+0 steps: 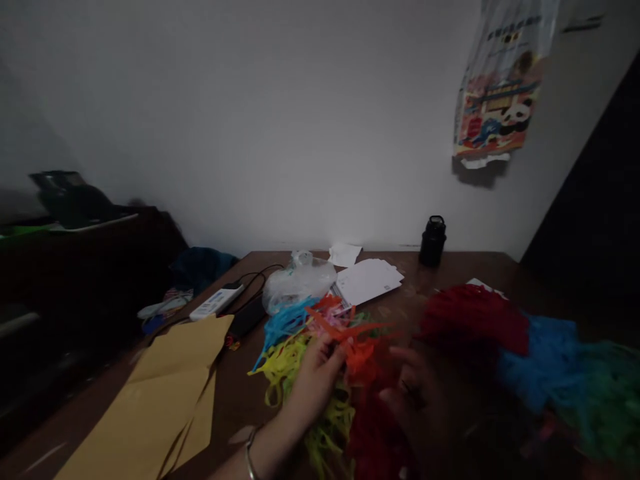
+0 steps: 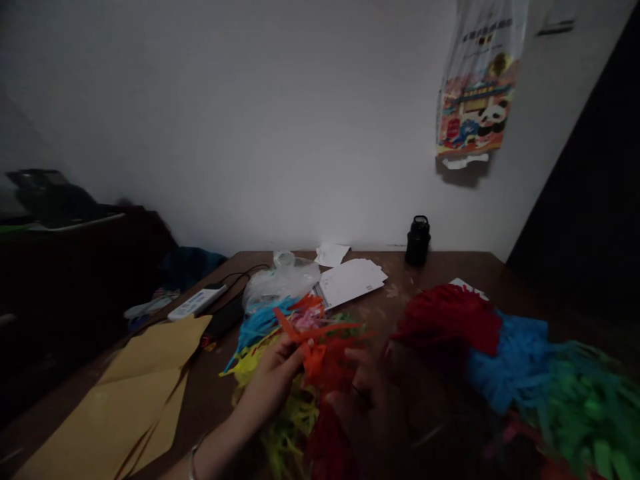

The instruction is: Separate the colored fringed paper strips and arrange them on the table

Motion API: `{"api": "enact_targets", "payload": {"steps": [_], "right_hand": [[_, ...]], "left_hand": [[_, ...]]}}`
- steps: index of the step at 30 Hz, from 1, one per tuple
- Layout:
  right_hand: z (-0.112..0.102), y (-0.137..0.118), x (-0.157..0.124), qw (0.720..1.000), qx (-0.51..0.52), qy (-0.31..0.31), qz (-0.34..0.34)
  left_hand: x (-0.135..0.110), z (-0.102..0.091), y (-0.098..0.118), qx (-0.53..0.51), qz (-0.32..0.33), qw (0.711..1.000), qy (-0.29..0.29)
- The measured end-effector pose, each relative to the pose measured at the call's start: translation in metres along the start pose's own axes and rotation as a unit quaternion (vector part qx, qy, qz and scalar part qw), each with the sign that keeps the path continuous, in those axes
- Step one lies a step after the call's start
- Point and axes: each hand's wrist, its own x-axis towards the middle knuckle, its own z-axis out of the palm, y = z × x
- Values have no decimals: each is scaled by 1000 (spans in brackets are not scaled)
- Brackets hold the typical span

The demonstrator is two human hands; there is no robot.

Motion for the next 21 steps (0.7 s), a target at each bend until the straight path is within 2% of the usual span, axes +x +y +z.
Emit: {"api": "enact_targets", "payload": {"steps": [3, 5, 7, 9, 10, 11, 13, 15, 16, 19, 21], "right_hand": [[-3, -5, 5, 999, -7, -26, -25], [-6, -4, 6, 999, -17, -25, -16], [-8, -2, 4, 1000, -15, -14, -4], [-9, 1, 1, 999, -3, -29, 14], [-9, 1, -1, 999, 11, -41, 22], [-8, 2, -2, 998, 29, -56, 26], [-7, 2, -6, 993, 75, -82, 37], [-7, 3, -9, 988, 117, -86, 58], [-8, 2, -10, 985, 128, -82, 77], [-13, -1, -16, 986, 108, -46, 123], [-16, -6, -20, 991, 63, -46, 106]], "left_hand": [[-16, 8, -7, 13, -21, 999, -34], [-26, 5, -9, 53, 1, 998, -19], [-36, -3, -6, 138, 78, 986, 57], [-45, -7, -1, 239, 178, 945, 134], [-50, -7, 2, 282, 214, 925, 135], [-55, -5, 4, 318, 240, 911, 106], [-62, 4, 6, 352, 256, 900, -2], [-65, 14, 3, 334, 220, 912, -88], [-66, 18, 0, 302, 182, 931, -98], [-66, 23, -10, 134, 15, 989, -63], [-66, 22, -16, 6, -66, 997, -38]]}}
